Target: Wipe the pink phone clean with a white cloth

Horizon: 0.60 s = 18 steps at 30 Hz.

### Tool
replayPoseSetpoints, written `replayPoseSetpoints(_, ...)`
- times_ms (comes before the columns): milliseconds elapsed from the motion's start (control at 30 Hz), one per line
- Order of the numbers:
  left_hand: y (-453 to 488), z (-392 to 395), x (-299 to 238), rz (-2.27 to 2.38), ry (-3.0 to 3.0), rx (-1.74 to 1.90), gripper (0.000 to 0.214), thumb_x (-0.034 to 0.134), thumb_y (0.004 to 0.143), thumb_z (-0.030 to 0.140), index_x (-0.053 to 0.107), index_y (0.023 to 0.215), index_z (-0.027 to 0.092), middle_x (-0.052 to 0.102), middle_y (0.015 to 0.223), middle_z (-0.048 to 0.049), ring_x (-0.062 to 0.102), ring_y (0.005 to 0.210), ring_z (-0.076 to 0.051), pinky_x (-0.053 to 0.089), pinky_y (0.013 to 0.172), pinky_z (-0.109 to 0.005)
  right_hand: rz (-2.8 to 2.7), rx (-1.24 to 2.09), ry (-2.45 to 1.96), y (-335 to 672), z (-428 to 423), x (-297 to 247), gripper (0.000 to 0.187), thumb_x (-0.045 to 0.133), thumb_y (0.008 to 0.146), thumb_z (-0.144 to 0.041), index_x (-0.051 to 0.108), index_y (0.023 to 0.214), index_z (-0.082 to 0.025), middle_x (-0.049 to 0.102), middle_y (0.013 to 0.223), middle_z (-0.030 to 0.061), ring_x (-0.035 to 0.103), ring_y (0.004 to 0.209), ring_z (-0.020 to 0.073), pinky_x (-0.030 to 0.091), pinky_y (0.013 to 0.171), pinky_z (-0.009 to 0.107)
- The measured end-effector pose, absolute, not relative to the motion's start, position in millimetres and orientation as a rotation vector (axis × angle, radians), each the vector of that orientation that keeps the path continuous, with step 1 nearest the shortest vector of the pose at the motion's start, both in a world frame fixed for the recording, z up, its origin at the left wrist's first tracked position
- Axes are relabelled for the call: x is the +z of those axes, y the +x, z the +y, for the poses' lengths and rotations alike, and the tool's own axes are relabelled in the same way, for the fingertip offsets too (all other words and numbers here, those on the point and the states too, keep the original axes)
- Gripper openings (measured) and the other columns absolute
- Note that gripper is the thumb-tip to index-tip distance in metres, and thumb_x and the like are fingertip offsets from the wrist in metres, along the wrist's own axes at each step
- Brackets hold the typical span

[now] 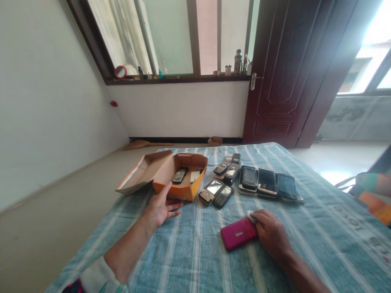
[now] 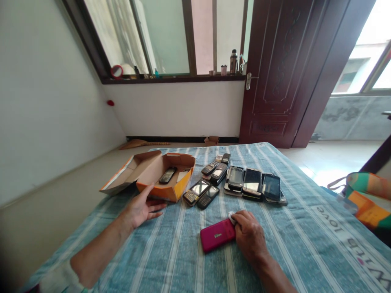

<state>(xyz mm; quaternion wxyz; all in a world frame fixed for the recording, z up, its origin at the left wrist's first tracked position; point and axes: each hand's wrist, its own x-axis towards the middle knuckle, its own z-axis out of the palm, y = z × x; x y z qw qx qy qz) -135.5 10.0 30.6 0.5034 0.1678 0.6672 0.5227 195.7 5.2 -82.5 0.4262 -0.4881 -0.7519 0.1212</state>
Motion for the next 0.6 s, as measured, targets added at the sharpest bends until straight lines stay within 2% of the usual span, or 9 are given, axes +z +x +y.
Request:
replayPoseSetpoints(133,-134.7,19.1,37.6,1.605,0.387,1.229,0.039,0.056,0.085,0.053,0.055,0.103,0.019,0.065,0.075,-0.0078,0.068,0.059,-0.027,0.055,0.044,-0.037,-1.895,0.305,-1.229,196.7,4.7,-85.3,0.032,0.043,0.078,-0.009,0.071,0.083,-0.024,0.069,0.089,0.0036,0.062,0.087,0.0200,0.051,0.080,0.032)
replayPoseSetpoints(267,-137.2,36.6,37.5,1.630,0.366,1.241,0.030,0.060,0.084,0.040,0.055,0.101,0.016,0.062,0.072,-0.0059,0.066,0.055,-0.025,0.055,0.045,-0.037,-1.906,0.301,-1.229,197.3,4.8,-88.3,0.031,0.044,0.079,-0.010,0.071,0.086,-0.024,0.069,0.091,0.0037,0.062,0.088,0.0206,0.051,0.081,0.033)
replayPoseSetpoints(400,-145.4,61.1,36.4,1.656,0.351,1.278,0.023,0.057,0.086,0.031,0.053,0.102,0.016,0.062,0.076,-0.0061,0.065,0.057,-0.023,0.057,0.048,-0.038,-1.911,0.302,-1.233,197.5,5.2,-89.7,0.030,0.044,0.079,-0.011,0.070,0.085,-0.024,0.069,0.091,0.0041,0.062,0.088,0.0211,0.051,0.079,0.033)
replayPoseSetpoints(600,-158.3,100.7,40.4,1.719,0.341,1.310,0.024,0.054,0.090,0.024,0.053,0.112,0.015,0.064,0.091,-0.0091,0.067,0.081,-0.027,0.059,0.063,-0.044,-1.918,0.286,-1.240,197.5,4.1,-87.8,0.031,0.044,0.079,-0.011,0.071,0.085,-0.025,0.069,0.091,0.0038,0.063,0.087,0.0203,0.051,0.079,0.032)
